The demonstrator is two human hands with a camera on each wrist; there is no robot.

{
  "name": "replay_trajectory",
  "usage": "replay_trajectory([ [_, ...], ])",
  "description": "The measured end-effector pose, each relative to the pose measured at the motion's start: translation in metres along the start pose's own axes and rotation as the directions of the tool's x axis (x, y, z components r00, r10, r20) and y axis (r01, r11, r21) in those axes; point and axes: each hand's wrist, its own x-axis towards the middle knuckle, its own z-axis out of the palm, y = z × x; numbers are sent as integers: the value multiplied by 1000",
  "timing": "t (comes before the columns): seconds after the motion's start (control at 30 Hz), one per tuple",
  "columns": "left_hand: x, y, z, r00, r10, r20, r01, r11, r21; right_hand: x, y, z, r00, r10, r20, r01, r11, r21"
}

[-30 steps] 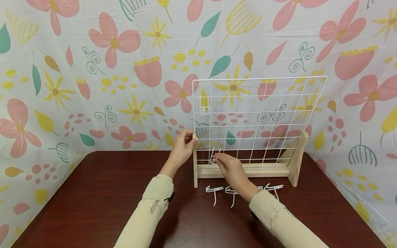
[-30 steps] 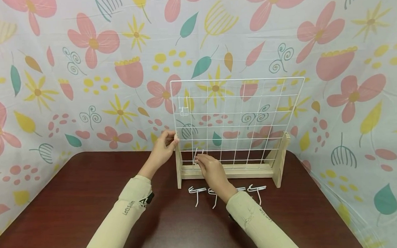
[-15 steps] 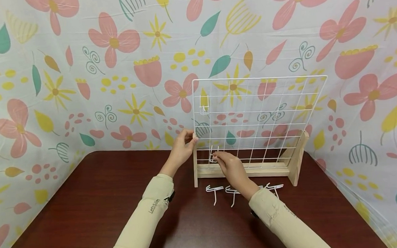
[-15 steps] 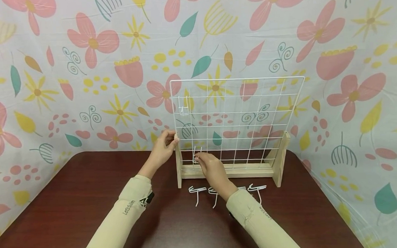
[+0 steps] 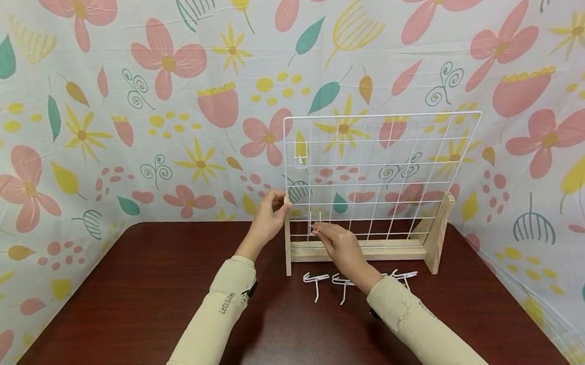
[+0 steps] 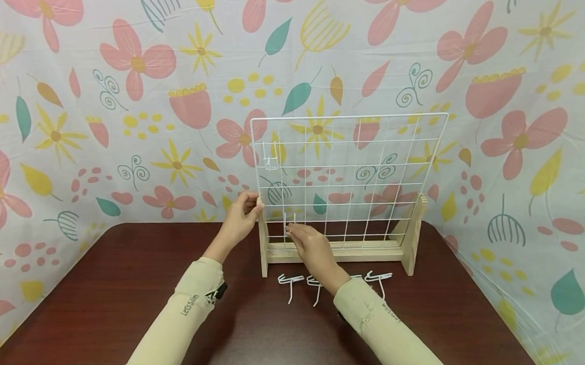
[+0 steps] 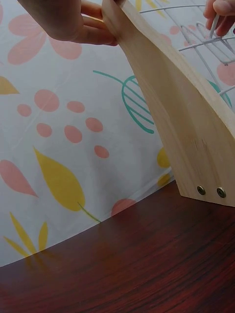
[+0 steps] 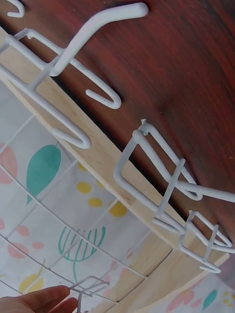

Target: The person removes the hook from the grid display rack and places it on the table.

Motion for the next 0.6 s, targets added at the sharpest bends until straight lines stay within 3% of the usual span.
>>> replay_trajectory([
  [0.6,-1,1,-1,1000,-16,16,16,1000,-1,-5,-9,-16,997,-70,-41,69,997,-15],
])
